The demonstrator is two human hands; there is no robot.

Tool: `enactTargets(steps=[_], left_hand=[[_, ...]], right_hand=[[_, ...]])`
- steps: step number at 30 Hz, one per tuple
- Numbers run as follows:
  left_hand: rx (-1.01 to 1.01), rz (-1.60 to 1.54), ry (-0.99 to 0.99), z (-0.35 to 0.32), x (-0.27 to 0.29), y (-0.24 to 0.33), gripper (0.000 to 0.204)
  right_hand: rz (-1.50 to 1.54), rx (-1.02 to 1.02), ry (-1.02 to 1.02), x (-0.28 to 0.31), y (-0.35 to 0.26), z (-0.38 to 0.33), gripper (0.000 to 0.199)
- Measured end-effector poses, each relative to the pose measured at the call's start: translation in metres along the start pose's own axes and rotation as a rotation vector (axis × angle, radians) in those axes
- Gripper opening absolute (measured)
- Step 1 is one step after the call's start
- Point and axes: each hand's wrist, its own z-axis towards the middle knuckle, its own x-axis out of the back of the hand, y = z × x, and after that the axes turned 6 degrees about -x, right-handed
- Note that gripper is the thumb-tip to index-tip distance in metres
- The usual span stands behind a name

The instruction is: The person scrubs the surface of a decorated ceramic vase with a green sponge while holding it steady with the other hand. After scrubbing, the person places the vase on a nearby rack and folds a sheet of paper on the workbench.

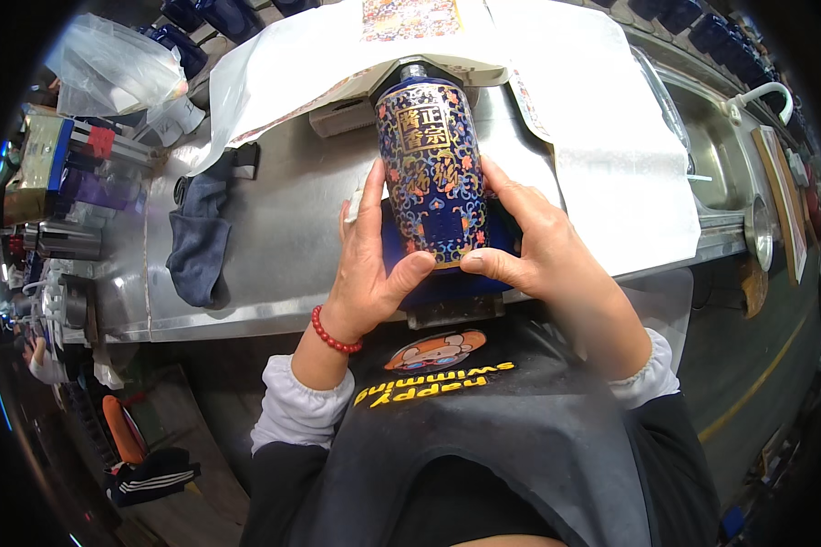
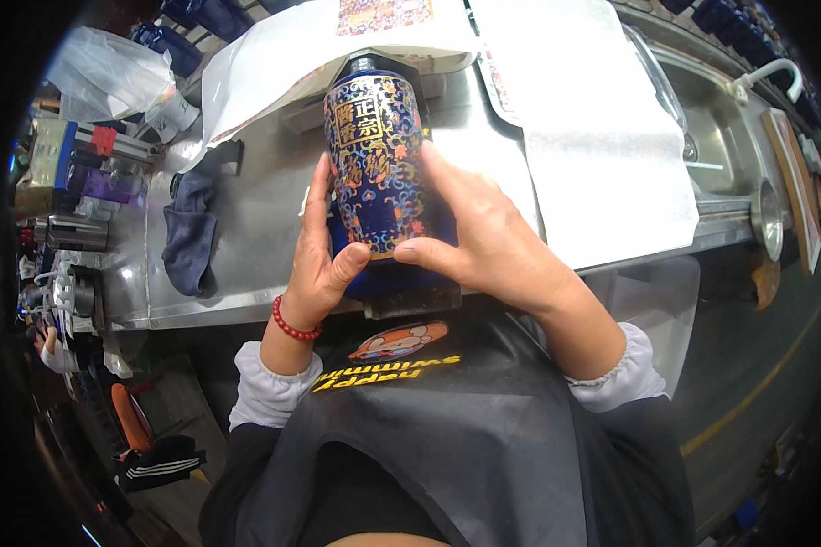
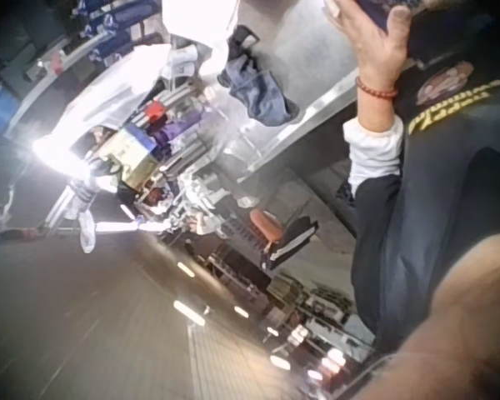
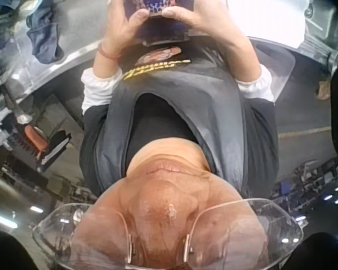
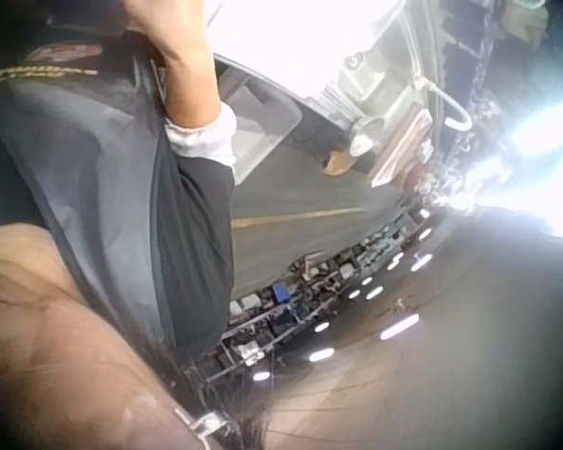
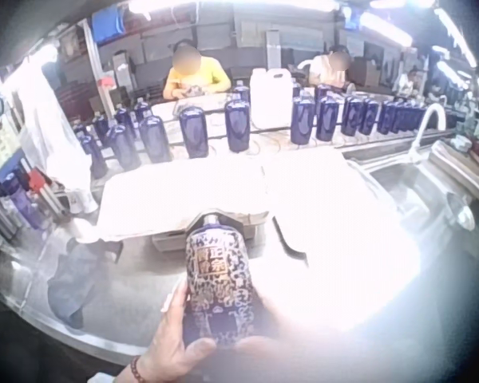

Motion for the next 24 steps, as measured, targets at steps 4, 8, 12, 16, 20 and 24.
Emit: enactTargets(steps=[4, 8, 12, 16, 20, 24], left_hand=[[0.005, -0.020, -0.003, 0.000, 0.000, -0.003, 0.107], [-0.001, 0.026, 0.002, 0.002, 0.001, 0.007, 0.106], [-0.165, 0.466, -0.016, -0.003, 0.000, 0.030, 0.108], [-0.322, 0.708, 0.040, -0.002, -0.009, 0.030, 0.104], [-0.251, 0.511, 0.036, -0.007, -0.011, 0.018, 0.089], [-0.247, 0.551, 0.075, -0.022, -0.013, 0.013, 0.083]], right_hand=[[0.012, 0.026, -0.027, 0.001, 0.005, -0.003, 0.095], [0.031, 0.029, -0.026, 0.000, 0.016, -0.003, 0.093], [0.178, 0.020, 0.017, 0.005, 0.014, -0.005, 0.081], [0.319, -0.133, 0.232, 0.007, -0.003, -0.017, 0.041], [0.347, -0.037, 0.171, 0.001, -0.010, -0.021, 0.026], [0.620, -0.254, 0.176, -0.009, 0.001, -0.019, 0.020]])
